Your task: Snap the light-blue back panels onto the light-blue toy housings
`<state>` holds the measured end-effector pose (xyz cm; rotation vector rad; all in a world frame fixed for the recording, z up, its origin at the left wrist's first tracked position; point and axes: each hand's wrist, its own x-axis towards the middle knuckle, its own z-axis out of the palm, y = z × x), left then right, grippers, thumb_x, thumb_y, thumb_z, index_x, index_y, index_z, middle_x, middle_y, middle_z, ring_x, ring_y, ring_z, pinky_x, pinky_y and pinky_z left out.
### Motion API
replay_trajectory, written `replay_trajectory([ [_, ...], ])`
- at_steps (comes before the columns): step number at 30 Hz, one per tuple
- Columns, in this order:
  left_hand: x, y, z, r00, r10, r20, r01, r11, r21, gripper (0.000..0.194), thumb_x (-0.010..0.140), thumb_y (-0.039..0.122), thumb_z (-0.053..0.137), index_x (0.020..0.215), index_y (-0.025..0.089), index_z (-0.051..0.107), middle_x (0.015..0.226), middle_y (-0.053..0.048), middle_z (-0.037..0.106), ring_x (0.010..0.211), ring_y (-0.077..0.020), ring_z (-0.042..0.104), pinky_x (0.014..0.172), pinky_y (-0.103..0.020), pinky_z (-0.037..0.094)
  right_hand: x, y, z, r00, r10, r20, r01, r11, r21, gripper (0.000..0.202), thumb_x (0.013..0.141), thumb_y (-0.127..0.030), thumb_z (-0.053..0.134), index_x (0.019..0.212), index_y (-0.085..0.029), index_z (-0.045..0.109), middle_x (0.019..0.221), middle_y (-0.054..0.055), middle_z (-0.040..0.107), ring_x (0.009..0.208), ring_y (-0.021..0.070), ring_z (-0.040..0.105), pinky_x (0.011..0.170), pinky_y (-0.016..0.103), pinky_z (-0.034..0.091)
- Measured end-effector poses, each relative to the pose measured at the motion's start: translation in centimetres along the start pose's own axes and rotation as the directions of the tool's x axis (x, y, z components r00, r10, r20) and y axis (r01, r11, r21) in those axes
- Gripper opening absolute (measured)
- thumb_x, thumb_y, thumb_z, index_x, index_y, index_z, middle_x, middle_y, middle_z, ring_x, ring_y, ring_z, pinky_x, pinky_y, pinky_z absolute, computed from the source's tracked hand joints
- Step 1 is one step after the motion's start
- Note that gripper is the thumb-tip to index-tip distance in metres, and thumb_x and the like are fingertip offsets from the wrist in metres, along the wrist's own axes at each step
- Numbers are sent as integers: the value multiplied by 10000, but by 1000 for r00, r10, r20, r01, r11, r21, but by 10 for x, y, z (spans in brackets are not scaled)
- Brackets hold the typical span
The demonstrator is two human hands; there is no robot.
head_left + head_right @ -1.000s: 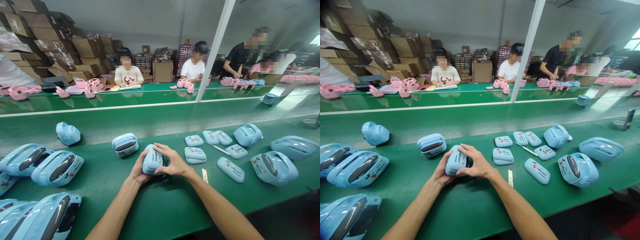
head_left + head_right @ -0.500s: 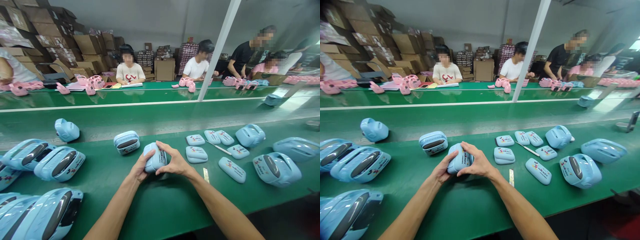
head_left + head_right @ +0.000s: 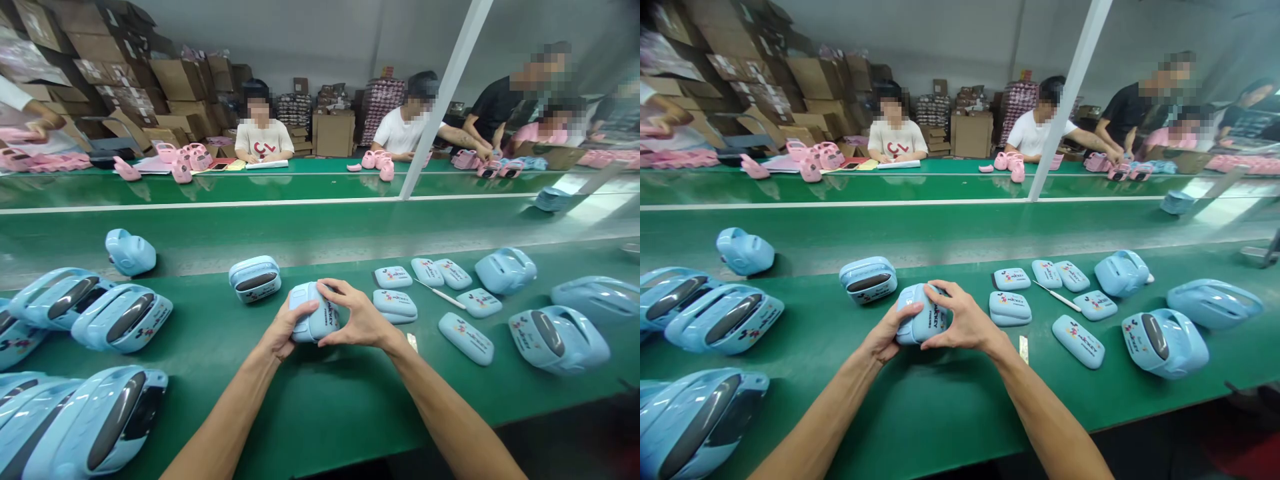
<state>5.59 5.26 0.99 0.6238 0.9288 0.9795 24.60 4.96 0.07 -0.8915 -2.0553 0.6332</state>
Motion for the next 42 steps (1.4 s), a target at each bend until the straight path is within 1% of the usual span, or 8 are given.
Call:
replay_trajectory([
  [4,-2,2,0,1000,21,-15,-21,999,30,611,571,221,911,1129,170,669,1090,-109,751,974,-318,712,806,-385,576,0,1,1,1000,-12,5,12,1000,0,1038,571,-486,932,1483,-298,472,1464,147,496,1336,328,519,1121,502,434],
  [11,-6,2,7,981,168,-93,-161,983,87,686,511,244,945,1116,227,623,937,-13,724,862,-217,684,749,-306,540,0,2,5,999,-36,3,36,999,26,1046,579,-490,928,1494,-316,451,1466,139,487,1338,333,516,1108,500,443],
  [14,-5,0,7,982,171,-82,-166,984,70,618,510,248,941,1040,216,624,895,-3,715,823,-205,673,733,-305,534,1,1,8,1000,-26,0,26,999,39,1063,554,-490,938,1488,-328,459,1474,133,490,1340,337,518,1111,503,441],
  [26,5,-3,0,990,126,-57,-128,992,-25,577,526,206,899,1028,194,615,880,-8,710,789,-191,666,717,-314,544,2,-4,20,992,123,-33,-119,986,117,1083,467,-485,965,1444,-332,524,1513,95,506,1406,341,466,1188,514,362],
  [31,10,-4,-1,997,52,-52,-57,993,-108,521,568,175,857,1036,187,627,879,-19,725,758,-199,693,725,-343,571,6,0,20,988,155,-16,-151,978,143,1061,484,-493,958,1439,-333,527,1533,84,487,1436,333,427,1209,530,320],
  [33,11,-3,-1,998,-67,15,69,985,-156,452,612,193,829,1025,169,648,881,-48,741,761,-217,708,729,-357,584,7,4,15,987,155,41,-160,971,179,975,570,-496,926,1442,-329,523,1536,72,484,1450,319,409,1219,530,301],
  [36,11,-1,0,964,-234,126,255,947,-195,339,692,239,777,1002,144,678,892,-88,759,779,-241,723,748,-375,595,6,9,8,980,161,114,-186,950,253,824,725,-474,843,1458,-311,504,1554,60,461,1471,292,376,1232,514,281],
  [42,15,-4,-4,955,-262,137,286,936,-205,303,745,259,737,1023,152,683,921,-89,762,877,-275,734,798,-380,591,3,13,9,957,261,123,-288,892,349,848,681,-458,873,1438,-289,531,1564,73,446,1468,299,381,1222,501,308],
])
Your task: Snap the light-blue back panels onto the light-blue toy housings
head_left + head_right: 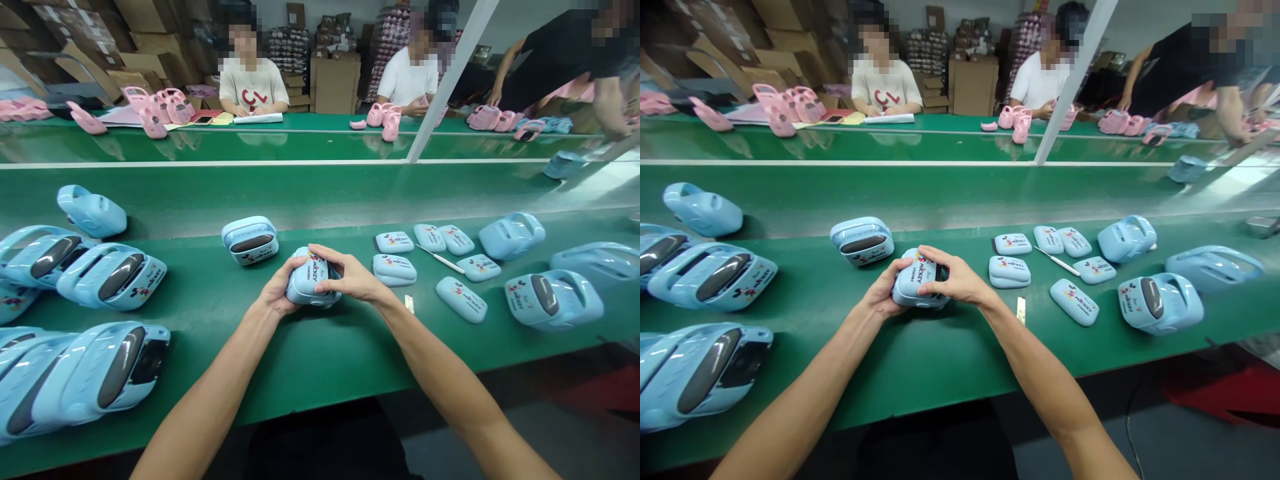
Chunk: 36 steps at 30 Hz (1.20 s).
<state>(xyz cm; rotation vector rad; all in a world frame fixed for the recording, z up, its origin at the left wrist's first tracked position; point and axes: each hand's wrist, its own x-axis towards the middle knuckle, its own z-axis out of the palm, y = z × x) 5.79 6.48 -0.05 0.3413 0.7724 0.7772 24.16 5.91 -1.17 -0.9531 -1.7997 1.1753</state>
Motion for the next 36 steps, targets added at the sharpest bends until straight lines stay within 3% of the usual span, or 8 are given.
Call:
replay_trajectory([
  [5,0,-2,2,999,-13,-35,12,999,-32,240,750,229,721,975,154,687,849,-68,766,731,-214,720,734,-347,597,-1,0,2,1000,9,-6,-9,1000,30,865,639,-454,898,1416,-278,560,1549,72,468,1482,284,358,1239,471,275],
  [11,0,0,5,999,-40,-11,39,996,-78,216,783,259,700,977,169,669,823,-46,759,713,-203,718,747,-360,595,2,-1,5,1000,-20,0,20,1000,7,795,722,-492,827,1432,-271,546,1551,77,465,1490,270,344,1248,460,233],
  [15,-2,-2,1,996,88,11,-88,996,-17,362,702,275,769,1025,158,657,889,-66,766,790,-226,728,786,-354,597,2,-3,5,997,-28,-69,29,1000,3,982,649,-547,861,1499,-274,453,1594,92,395,1511,309,284,1256,492,178],
  [19,-13,0,-5,912,361,193,-392,907,155,700,540,276,886,1176,228,597,1017,-55,754,877,-264,724,772,-356,596,-1,-8,6,974,-132,-185,142,989,44,996,669,-574,845,1519,-304,403,1615,78,344,1506,314,277,1244,482,210],
  [22,-21,8,-12,831,405,382,-524,801,290,821,470,258,926,1209,263,569,1104,-68,721,929,-289,710,748,-331,582,-3,-12,12,951,-195,-239,227,967,118,772,734,-537,816,1416,-314,530,1442,77,532,1343,291,496,1155,448,366],
  [25,-24,16,-20,773,410,485,-601,719,350,800,460,253,930,1180,274,582,1231,-84,666,992,-307,690,789,-344,571,-4,-14,18,934,-242,-263,284,949,138,702,679,-511,868,1299,-296,621,1305,75,617,1276,286,538,1123,436,391],
  [32,-22,19,-27,758,387,525,-619,679,394,774,508,313,919,1201,325,573,1260,-76,632,1026,-331,676,806,-388,563,-4,-19,19,931,-258,-257,306,938,166,668,660,-520,877,1242,-284,649,1320,87,615,1321,290,510,1155,449,349],
  [36,-19,19,-27,747,415,519,-653,606,454,777,506,365,922,1206,283,597,1266,-102,635,1118,-356,638,877,-390,543,-3,-17,19,949,-155,-274,229,938,262,544,717,-538,825,1175,-284,680,1448,86,531,1341,301,500,1120,451,383],
])
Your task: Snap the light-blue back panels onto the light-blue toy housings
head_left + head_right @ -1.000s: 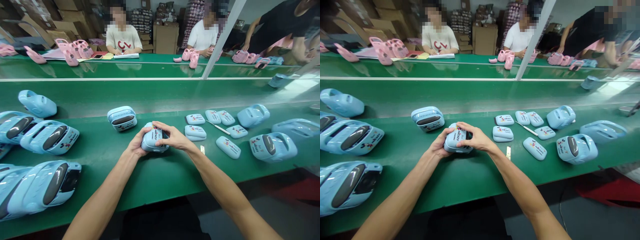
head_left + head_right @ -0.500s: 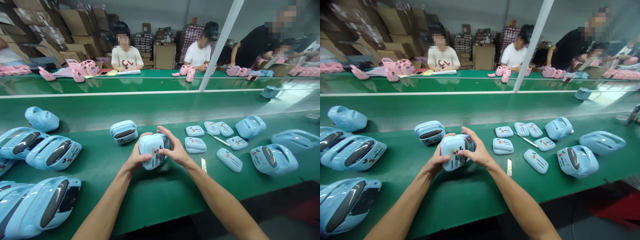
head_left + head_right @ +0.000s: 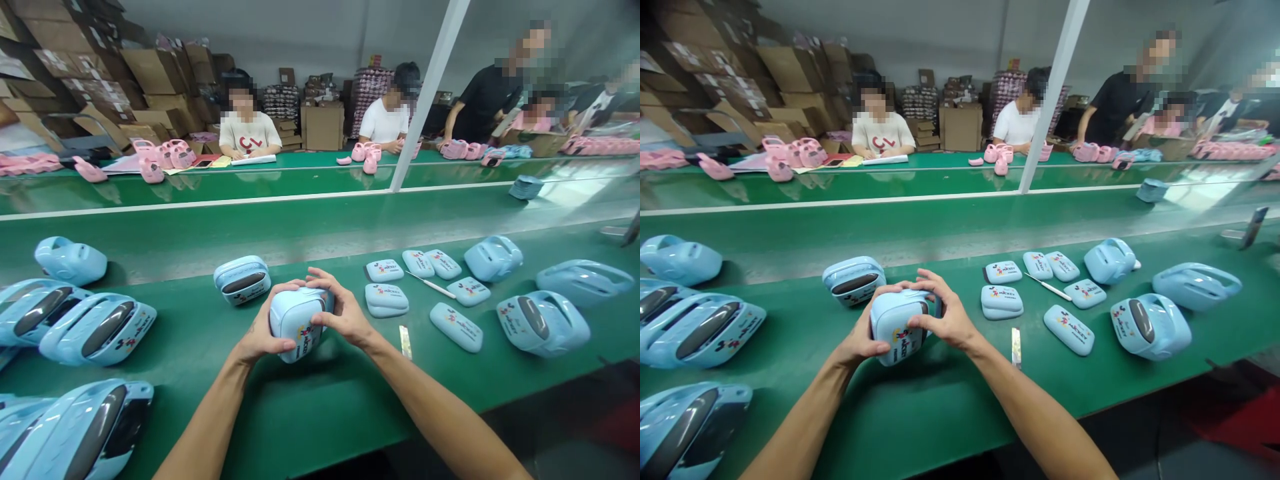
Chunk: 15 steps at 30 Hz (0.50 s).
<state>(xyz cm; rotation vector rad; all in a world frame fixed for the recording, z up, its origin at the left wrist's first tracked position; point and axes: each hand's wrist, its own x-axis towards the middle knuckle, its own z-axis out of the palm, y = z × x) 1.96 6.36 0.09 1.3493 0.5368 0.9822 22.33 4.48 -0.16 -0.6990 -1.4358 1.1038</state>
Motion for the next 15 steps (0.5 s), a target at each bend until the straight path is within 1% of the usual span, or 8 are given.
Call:
replay_trajectory([
  [2,1,0,1,999,-21,-39,24,998,58,807,522,364,915,1250,273,580,1277,-109,640,1139,-349,632,893,-373,536,1,2,-1,998,36,-46,-35,999,4,522,704,-529,835,1136,-269,697,1332,84,617,1247,293,573,1060,437,437],
  [4,3,1,3,995,-46,-91,55,993,107,851,545,334,906,1309,272,535,1291,-112,643,1145,-335,634,918,-370,528,2,3,-2,996,1,-91,-5,999,-49,524,669,-499,867,1109,-260,712,1178,68,684,1152,276,614,1019,419,460],
  [5,3,3,5,992,-56,-117,72,988,135,868,551,317,904,1326,268,515,1286,-112,646,1136,-327,641,925,-371,527,2,4,-3,993,-32,-110,23,996,-83,520,657,-478,880,1101,-261,718,1140,60,693,1123,268,621,1006,410,464],
  [7,4,6,10,983,-85,-162,117,973,199,867,549,298,906,1316,255,504,1233,-108,668,1074,-309,667,890,-365,543,2,3,-3,988,-88,-124,71,988,-134,510,644,-440,896,1093,-270,723,1126,52,695,1105,257,622,986,395,469],
  [10,4,11,16,971,-111,-210,168,946,276,800,536,306,909,1234,235,525,1134,-89,691,968,-281,691,801,-344,566,1,3,-2,988,-99,-120,82,986,-144,499,653,-425,894,1097,-277,722,1122,50,699,1089,252,630,946,384,482],
  [12,5,11,19,972,-101,-214,163,940,299,758,546,317,897,1202,230,528,1099,-80,695,933,-266,691,778,-342,568,1,3,-1,988,-88,-128,71,989,-133,481,651,-423,895,1077,-275,729,1106,47,704,1073,251,637,925,381,486],
  [15,6,9,19,975,-69,-210,134,939,317,719,555,315,878,1181,230,533,1077,-67,695,916,-245,682,785,-344,564,1,4,-1,987,-64,-150,48,993,-111,442,645,-412,899,1032,-270,740,1067,40,712,1047,247,649,913,380,487],
])
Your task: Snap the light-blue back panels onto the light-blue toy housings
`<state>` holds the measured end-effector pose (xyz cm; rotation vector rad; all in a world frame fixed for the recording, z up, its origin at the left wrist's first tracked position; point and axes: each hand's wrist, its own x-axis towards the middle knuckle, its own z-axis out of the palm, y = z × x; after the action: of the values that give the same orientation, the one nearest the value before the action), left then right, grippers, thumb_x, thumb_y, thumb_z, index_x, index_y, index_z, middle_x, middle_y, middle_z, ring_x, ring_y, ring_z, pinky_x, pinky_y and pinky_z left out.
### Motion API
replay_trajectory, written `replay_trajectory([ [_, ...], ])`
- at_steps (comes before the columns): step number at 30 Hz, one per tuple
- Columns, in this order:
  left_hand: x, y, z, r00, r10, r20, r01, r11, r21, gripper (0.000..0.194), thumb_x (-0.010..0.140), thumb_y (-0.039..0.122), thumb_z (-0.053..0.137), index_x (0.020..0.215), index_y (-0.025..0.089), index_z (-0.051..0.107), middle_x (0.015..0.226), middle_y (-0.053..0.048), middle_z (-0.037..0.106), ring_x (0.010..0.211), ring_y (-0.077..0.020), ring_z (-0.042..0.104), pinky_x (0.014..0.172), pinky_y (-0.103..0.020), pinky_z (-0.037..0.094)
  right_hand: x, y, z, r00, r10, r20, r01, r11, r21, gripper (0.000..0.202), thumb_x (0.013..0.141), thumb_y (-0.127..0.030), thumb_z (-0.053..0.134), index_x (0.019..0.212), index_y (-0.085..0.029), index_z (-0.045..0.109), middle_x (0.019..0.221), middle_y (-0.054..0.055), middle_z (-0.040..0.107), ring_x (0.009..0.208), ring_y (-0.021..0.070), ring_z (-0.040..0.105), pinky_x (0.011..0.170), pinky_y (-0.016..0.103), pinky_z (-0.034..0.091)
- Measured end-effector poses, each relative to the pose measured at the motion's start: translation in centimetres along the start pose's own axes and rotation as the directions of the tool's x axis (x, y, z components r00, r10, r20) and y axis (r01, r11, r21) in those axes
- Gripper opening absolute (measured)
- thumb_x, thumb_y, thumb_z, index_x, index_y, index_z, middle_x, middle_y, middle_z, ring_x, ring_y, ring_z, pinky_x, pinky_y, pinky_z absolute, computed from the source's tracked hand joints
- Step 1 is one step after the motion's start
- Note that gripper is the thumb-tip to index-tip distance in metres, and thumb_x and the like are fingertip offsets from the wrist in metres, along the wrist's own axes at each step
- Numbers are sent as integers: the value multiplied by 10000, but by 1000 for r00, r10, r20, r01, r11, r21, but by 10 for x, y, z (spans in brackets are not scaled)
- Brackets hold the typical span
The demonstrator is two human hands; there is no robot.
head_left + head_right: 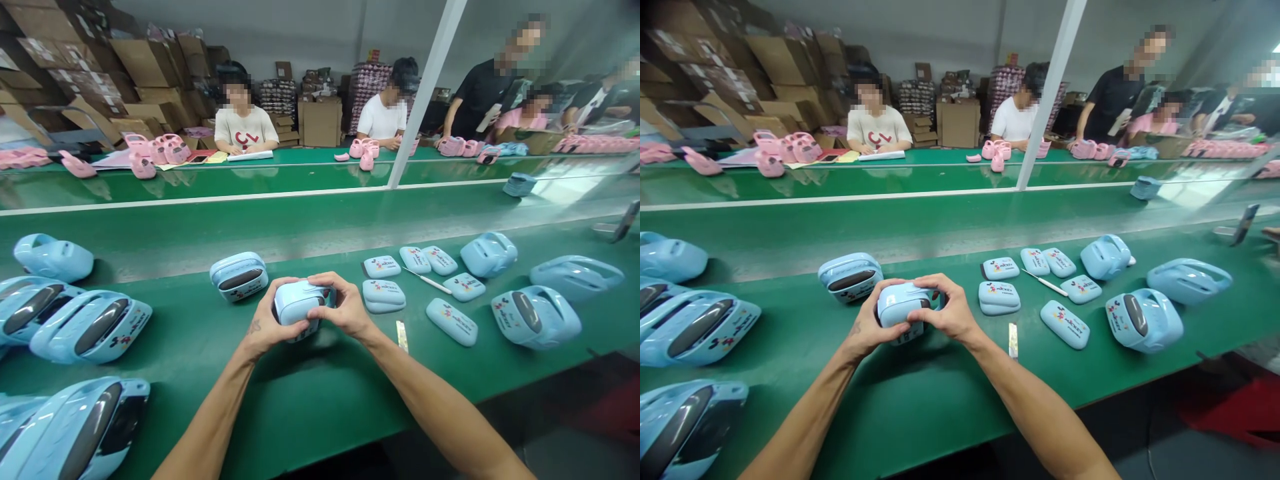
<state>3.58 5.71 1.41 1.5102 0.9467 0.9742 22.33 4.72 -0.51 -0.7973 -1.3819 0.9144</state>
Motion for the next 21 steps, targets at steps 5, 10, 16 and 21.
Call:
replay_trajectory([
  [5,0,-3,0,1000,0,-13,-1,1000,-21,711,530,300,885,1157,225,558,1052,-52,696,900,-233,675,777,-334,561,-2,-3,2,998,43,-35,-44,999,-22,404,646,-416,891,987,-254,747,1021,38,723,1015,246,656,905,379,486],
  [10,1,-6,7,991,-105,-84,84,972,-222,718,501,247,917,1145,222,602,985,-28,726,858,-220,687,753,-295,551,1,-5,1,984,172,-37,-174,981,-89,416,674,-387,860,1050,-252,745,1103,49,726,1082,258,646,979,398,475],
  [16,10,0,21,842,-539,20,378,563,-735,405,702,294,790,1053,131,668,857,-83,771,726,-234,721,714,-350,587,11,4,-5,920,391,26,-389,900,199,559,699,-382,805,1227,-260,666,1238,55,695,1183,269,631,1039,426,482],
  [21,13,8,23,761,-639,111,417,350,-839,239,836,273,656,1037,142,666,825,-71,781,650,-215,732,690,-361,614,11,6,-2,894,448,20,-442,873,206,508,705,-378,792,1182,-240,684,1145,48,719,1094,261,669,992,419,508],
])
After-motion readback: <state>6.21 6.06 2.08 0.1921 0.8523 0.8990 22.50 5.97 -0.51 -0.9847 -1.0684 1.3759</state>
